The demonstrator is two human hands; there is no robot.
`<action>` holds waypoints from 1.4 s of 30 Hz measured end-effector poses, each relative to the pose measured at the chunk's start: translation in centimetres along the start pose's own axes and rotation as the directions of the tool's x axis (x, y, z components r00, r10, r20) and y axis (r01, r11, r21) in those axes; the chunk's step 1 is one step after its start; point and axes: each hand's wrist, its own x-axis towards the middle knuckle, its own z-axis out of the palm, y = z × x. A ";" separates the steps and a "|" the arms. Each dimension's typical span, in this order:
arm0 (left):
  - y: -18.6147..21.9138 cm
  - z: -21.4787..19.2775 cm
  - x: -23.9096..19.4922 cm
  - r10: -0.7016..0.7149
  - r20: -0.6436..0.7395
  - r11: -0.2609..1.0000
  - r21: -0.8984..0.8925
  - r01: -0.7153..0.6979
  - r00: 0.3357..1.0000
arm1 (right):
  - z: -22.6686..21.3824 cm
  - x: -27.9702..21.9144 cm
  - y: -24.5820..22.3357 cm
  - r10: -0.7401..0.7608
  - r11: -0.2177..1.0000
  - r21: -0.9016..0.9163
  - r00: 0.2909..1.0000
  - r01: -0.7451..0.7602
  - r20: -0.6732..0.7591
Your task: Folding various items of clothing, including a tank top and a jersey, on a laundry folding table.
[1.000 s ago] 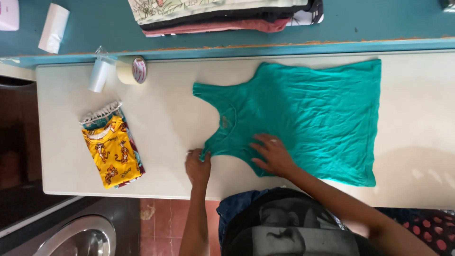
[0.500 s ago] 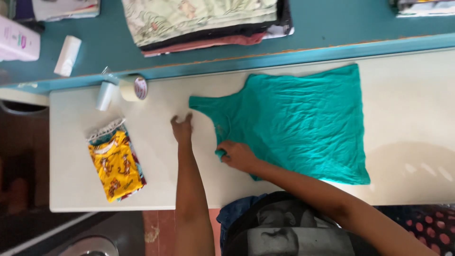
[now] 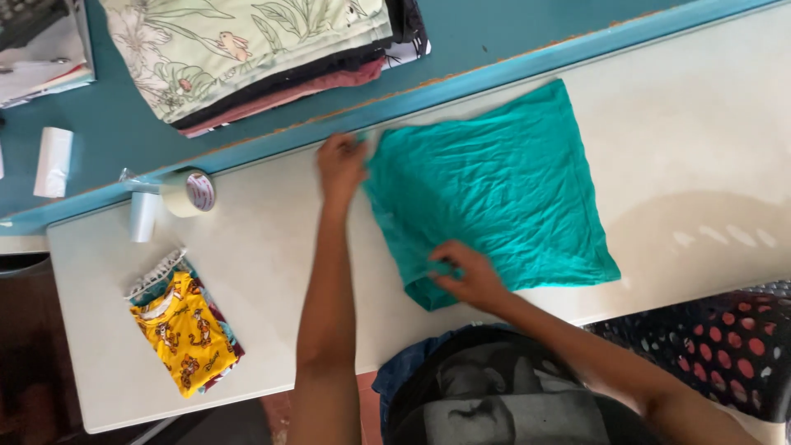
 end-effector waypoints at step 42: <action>-0.9 0.2 -27.4 0.079 0.190 0.741 0.645 -0.185 0.979 | -16.1 -10.4 6.1 0.239 0.760 -0.422 0.816 -0.494 -0.526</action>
